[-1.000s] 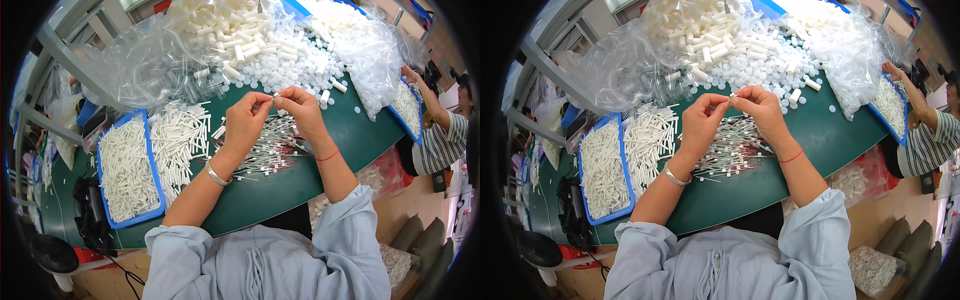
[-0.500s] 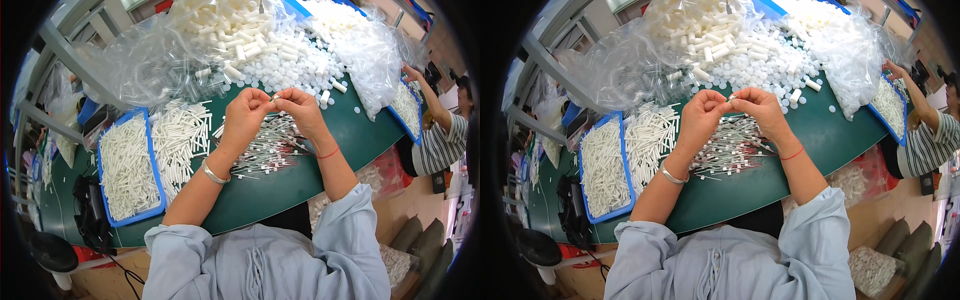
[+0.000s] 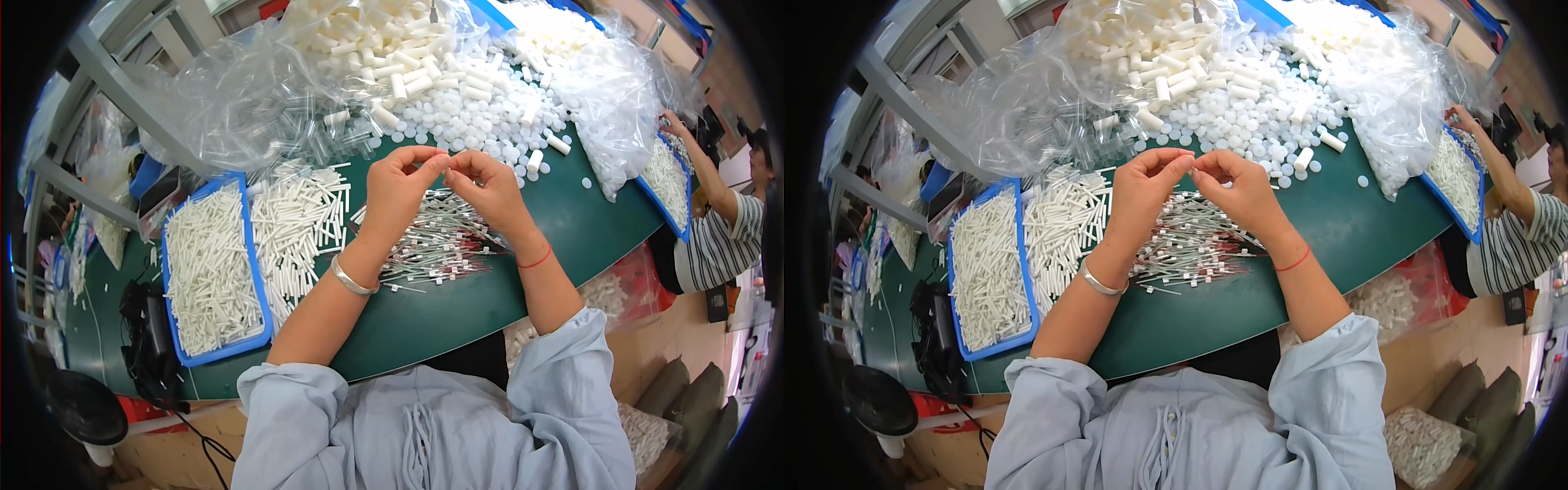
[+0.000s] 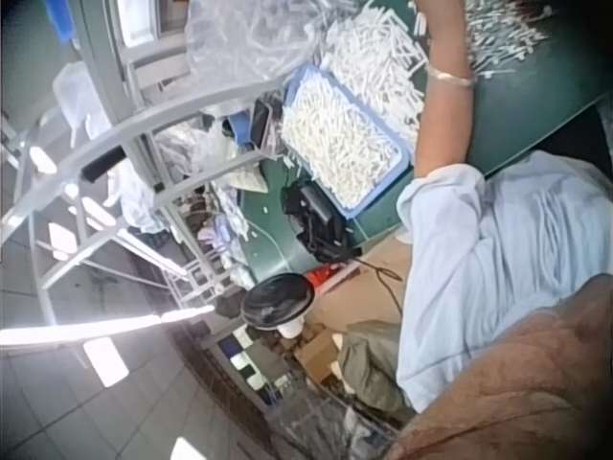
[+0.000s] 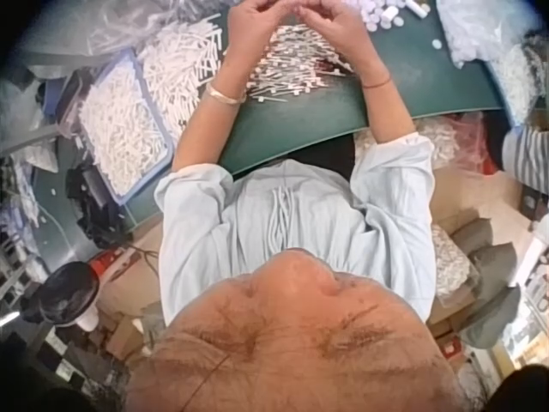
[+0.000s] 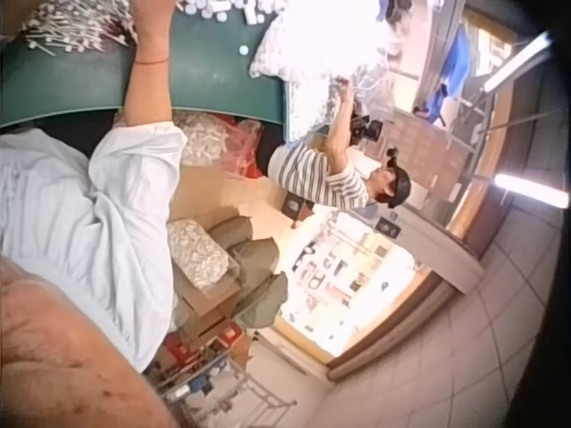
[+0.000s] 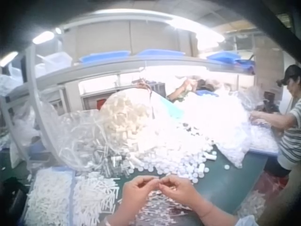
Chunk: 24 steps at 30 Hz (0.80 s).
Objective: The person assembles small components by hand, inserting wires into white plastic tubes at a factory workbench.
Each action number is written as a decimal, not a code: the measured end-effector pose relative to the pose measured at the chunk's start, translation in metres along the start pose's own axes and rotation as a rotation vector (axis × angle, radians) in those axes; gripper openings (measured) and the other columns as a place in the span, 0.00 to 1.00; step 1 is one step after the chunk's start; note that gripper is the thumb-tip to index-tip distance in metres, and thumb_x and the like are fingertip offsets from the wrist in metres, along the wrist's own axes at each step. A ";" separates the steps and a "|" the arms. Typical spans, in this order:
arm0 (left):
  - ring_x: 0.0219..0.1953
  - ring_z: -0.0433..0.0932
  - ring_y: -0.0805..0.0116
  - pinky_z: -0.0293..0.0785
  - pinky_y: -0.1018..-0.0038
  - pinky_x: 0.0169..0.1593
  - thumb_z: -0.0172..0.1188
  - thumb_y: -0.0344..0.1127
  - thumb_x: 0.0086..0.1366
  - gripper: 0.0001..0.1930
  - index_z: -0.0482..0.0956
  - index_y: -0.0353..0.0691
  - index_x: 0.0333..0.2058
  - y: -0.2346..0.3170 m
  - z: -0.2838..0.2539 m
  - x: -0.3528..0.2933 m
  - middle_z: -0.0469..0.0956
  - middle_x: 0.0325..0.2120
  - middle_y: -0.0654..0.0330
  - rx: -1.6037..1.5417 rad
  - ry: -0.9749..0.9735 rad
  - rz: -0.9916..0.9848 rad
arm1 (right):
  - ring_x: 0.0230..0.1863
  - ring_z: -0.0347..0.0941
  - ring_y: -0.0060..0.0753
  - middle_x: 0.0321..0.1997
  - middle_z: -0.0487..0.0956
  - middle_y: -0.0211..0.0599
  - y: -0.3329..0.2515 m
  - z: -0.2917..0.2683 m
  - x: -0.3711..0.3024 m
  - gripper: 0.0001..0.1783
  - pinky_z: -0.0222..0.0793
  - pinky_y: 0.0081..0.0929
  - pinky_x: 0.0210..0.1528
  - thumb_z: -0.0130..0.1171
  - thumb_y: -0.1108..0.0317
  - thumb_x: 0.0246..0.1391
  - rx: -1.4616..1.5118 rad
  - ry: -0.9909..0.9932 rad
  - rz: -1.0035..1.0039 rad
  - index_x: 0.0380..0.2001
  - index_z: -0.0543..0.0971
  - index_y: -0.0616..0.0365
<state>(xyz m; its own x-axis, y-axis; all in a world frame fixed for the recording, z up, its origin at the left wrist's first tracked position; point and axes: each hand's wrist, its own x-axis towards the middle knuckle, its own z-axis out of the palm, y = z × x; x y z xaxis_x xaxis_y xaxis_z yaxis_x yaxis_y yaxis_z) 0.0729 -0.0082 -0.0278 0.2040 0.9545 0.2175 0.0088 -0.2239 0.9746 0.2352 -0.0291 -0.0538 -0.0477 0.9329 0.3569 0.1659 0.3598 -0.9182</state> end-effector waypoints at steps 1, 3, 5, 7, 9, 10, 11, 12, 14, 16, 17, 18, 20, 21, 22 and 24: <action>0.23 0.67 0.82 0.66 0.83 0.28 0.65 0.36 0.58 0.12 0.83 0.34 0.38 0.000 -0.002 0.001 0.78 0.29 0.65 -0.129 -0.025 -0.125 | 0.32 0.73 0.16 0.32 0.80 0.29 0.000 0.000 0.000 0.10 0.70 0.16 0.36 0.61 0.70 0.53 0.045 0.018 0.032 0.36 0.78 0.65; 0.24 0.68 0.82 0.66 0.83 0.29 0.65 0.36 0.59 0.12 0.82 0.34 0.38 0.000 -0.007 0.002 0.78 0.28 0.65 -0.220 -0.048 -0.166 | 0.32 0.73 0.16 0.32 0.80 0.29 -0.002 0.000 0.000 0.09 0.70 0.16 0.36 0.62 0.70 0.53 0.090 0.036 0.065 0.36 0.79 0.65; 0.24 0.69 0.82 0.67 0.83 0.29 0.64 0.36 0.60 0.13 0.82 0.33 0.38 0.000 -0.009 0.003 0.79 0.28 0.65 -0.311 -0.071 -0.207 | 0.32 0.73 0.16 0.32 0.80 0.30 -0.004 0.001 0.000 0.09 0.70 0.17 0.36 0.62 0.71 0.53 0.066 0.052 0.078 0.35 0.79 0.65; 0.25 0.71 0.81 0.70 0.82 0.30 0.62 0.36 0.61 0.12 0.81 0.33 0.40 -0.002 -0.009 0.004 0.79 0.29 0.64 -0.448 -0.068 -0.274 | 0.32 0.73 0.16 0.32 0.80 0.30 -0.005 0.002 -0.001 0.09 0.70 0.17 0.36 0.62 0.71 0.53 0.044 0.065 0.061 0.35 0.79 0.65; 0.26 0.72 0.79 0.72 0.81 0.32 0.62 0.36 0.62 0.12 0.81 0.32 0.39 -0.003 -0.010 0.005 0.79 0.29 0.64 -0.507 -0.059 -0.312 | 0.32 0.73 0.17 0.31 0.80 0.31 -0.007 0.003 -0.001 0.09 0.70 0.17 0.36 0.62 0.71 0.52 0.023 0.078 0.043 0.34 0.79 0.65; 0.27 0.73 0.78 0.74 0.81 0.34 0.61 0.35 0.62 0.12 0.80 0.31 0.39 -0.004 -0.010 0.006 0.79 0.29 0.63 -0.567 -0.050 -0.351 | 0.32 0.73 0.17 0.31 0.80 0.31 -0.007 0.003 -0.001 0.08 0.70 0.17 0.36 0.62 0.71 0.52 -0.040 0.090 -0.008 0.34 0.79 0.65; 0.27 0.73 0.78 0.74 0.81 0.34 0.61 0.35 0.62 0.12 0.80 0.31 0.39 -0.005 -0.010 0.007 0.79 0.29 0.63 -0.566 -0.051 -0.351 | 0.32 0.73 0.17 0.30 0.80 0.32 -0.008 0.003 0.000 0.08 0.70 0.16 0.36 0.62 0.72 0.52 -0.103 0.102 -0.058 0.34 0.79 0.65; 0.28 0.74 0.77 0.75 0.80 0.35 0.61 0.35 0.62 0.12 0.80 0.31 0.39 -0.006 -0.010 0.009 0.78 0.29 0.62 -0.604 -0.045 -0.374 | 0.32 0.73 0.17 0.30 0.80 0.32 -0.009 0.003 0.000 0.08 0.70 0.16 0.36 0.62 0.72 0.52 -0.102 0.103 -0.057 0.34 0.79 0.65; 0.28 0.75 0.76 0.76 0.79 0.36 0.61 0.35 0.62 0.12 0.80 0.31 0.39 -0.008 -0.010 0.015 0.78 0.30 0.61 -0.641 -0.042 -0.399 | 0.31 0.73 0.18 0.30 0.80 0.32 -0.011 0.002 -0.001 0.08 0.70 0.16 0.36 0.62 0.72 0.52 -0.183 0.130 -0.090 0.34 0.79 0.65; 0.29 0.76 0.76 0.78 0.80 0.36 0.59 0.34 0.64 0.12 0.78 0.30 0.40 -0.006 -0.011 0.022 0.79 0.30 0.61 -0.621 0.000 -0.363 | 0.31 0.73 0.17 0.30 0.80 0.32 -0.011 -0.001 -0.001 0.08 0.70 0.17 0.35 0.62 0.72 0.52 -0.179 0.171 -0.081 0.34 0.80 0.65; 0.29 0.76 0.76 0.78 0.80 0.35 0.59 0.34 0.64 0.12 0.78 0.30 0.40 -0.009 -0.015 0.032 0.79 0.30 0.60 -0.628 0.032 -0.323 | 0.30 0.73 0.17 0.30 0.80 0.32 -0.012 -0.004 -0.001 0.08 0.70 0.17 0.35 0.62 0.72 0.52 -0.176 0.211 -0.072 0.34 0.80 0.65; 0.29 0.76 0.76 0.78 0.80 0.35 0.58 0.34 0.64 0.12 0.79 0.30 0.40 -0.009 -0.019 0.041 0.79 0.30 0.61 -0.537 0.051 -0.281 | 0.30 0.73 0.17 0.30 0.80 0.32 -0.011 -0.007 0.000 0.08 0.70 0.17 0.35 0.62 0.72 0.52 -0.174 0.214 -0.070 0.34 0.80 0.65; 0.29 0.76 0.76 0.77 0.79 0.33 0.59 0.35 0.63 0.12 0.80 0.33 0.40 -0.010 -0.024 0.056 0.79 0.30 0.61 -0.233 0.069 -0.196 | 0.30 0.73 0.17 0.30 0.79 0.31 -0.012 -0.013 0.003 0.08 0.69 0.16 0.35 0.61 0.72 0.52 -0.119 0.292 0.032 0.35 0.80 0.65; 0.29 0.76 0.76 0.77 0.79 0.33 0.59 0.35 0.63 0.12 0.80 0.33 0.40 -0.018 -0.023 0.066 0.79 0.30 0.61 -0.232 0.066 -0.194 | 0.30 0.72 0.16 0.30 0.79 0.30 -0.010 -0.016 0.004 0.09 0.68 0.16 0.33 0.60 0.71 0.54 -0.093 0.328 0.023 0.37 0.81 0.64; 0.29 0.78 0.68 0.77 0.74 0.36 0.59 0.33 0.60 0.11 0.81 0.36 0.40 -0.027 -0.023 0.075 0.80 0.31 0.57 0.220 0.015 -0.023 | 0.30 0.72 0.16 0.30 0.79 0.30 -0.008 -0.018 0.005 0.09 0.68 0.16 0.33 0.60 0.71 0.54 -0.089 0.328 0.020 0.37 0.81 0.64; 0.33 0.78 0.54 0.76 0.63 0.40 0.60 0.32 0.56 0.12 0.82 0.44 0.40 -0.041 -0.014 0.083 0.79 0.34 0.51 0.787 -0.067 0.216 | 0.29 0.70 0.15 0.29 0.78 0.29 -0.002 -0.025 0.006 0.10 0.66 0.15 0.32 0.60 0.70 0.54 -0.074 0.360 0.049 0.38 0.81 0.64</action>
<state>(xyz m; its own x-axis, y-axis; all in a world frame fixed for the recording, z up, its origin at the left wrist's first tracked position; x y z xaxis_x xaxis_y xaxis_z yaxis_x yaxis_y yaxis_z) 0.0754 0.0825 -0.0486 0.3375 0.8662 0.3685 0.6422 -0.4981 0.5826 0.2588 -0.0249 -0.0456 0.3093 0.8790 0.3629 0.2307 0.3009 -0.9253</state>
